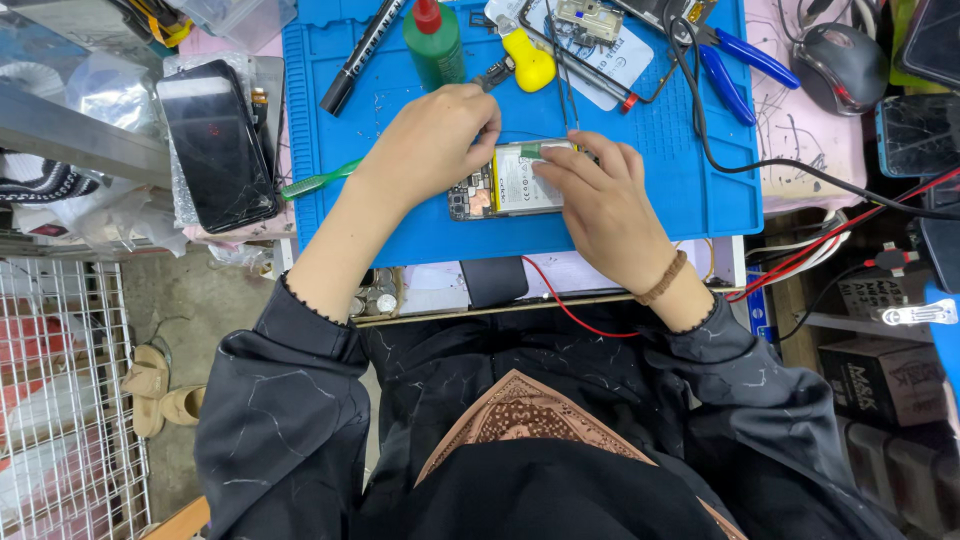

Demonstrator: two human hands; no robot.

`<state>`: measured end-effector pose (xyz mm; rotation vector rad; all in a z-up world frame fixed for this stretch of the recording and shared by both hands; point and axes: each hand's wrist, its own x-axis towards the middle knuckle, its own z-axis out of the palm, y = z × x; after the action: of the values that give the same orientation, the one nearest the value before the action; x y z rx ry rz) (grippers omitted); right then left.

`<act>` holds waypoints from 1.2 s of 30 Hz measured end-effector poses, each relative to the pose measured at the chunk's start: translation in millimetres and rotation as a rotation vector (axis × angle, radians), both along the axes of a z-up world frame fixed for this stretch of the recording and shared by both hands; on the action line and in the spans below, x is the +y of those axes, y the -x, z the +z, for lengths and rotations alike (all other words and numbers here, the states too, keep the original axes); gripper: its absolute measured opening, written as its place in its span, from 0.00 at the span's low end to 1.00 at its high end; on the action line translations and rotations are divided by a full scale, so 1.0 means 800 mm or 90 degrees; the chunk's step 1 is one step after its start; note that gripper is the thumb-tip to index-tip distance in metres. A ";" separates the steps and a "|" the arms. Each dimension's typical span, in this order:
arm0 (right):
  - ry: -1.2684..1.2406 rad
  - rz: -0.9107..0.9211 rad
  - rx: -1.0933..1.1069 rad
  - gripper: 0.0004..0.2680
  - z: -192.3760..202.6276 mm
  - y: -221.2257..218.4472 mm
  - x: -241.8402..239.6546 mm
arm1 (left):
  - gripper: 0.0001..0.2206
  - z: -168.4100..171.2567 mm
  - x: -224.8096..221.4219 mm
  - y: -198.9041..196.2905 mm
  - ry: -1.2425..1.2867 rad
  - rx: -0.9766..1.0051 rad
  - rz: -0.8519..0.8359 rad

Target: The person disconnects and reconnects internal ribbon cables and components within a mobile phone using their hands and a small prying tool. They manipulate a battery and the device's logic board on a repair mat.

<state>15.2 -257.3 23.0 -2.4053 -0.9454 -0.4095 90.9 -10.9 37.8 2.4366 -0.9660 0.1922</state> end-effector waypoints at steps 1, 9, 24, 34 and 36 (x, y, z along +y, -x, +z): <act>-0.006 -0.004 0.004 0.17 -0.001 0.001 0.000 | 0.04 -0.003 0.002 -0.001 0.002 0.006 0.001; -0.205 -0.078 0.052 0.13 -0.002 -0.007 -0.019 | 0.05 -0.007 0.006 -0.003 0.038 0.039 0.014; -0.099 -0.079 0.054 0.10 0.011 -0.023 -0.039 | 0.06 -0.001 -0.012 0.000 0.047 -0.048 -0.028; 0.114 0.017 -0.150 0.11 0.016 -0.101 -0.030 | 0.09 -0.021 -0.049 0.039 0.085 -0.147 -0.002; 0.166 0.038 -0.159 0.06 0.016 -0.113 -0.031 | 0.07 -0.030 -0.050 0.048 0.083 -0.154 0.034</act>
<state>106.0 -281.8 35.6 -2.5926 -1.2448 -0.6085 52.5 -50.7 14.0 2.3568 -0.9571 0.5615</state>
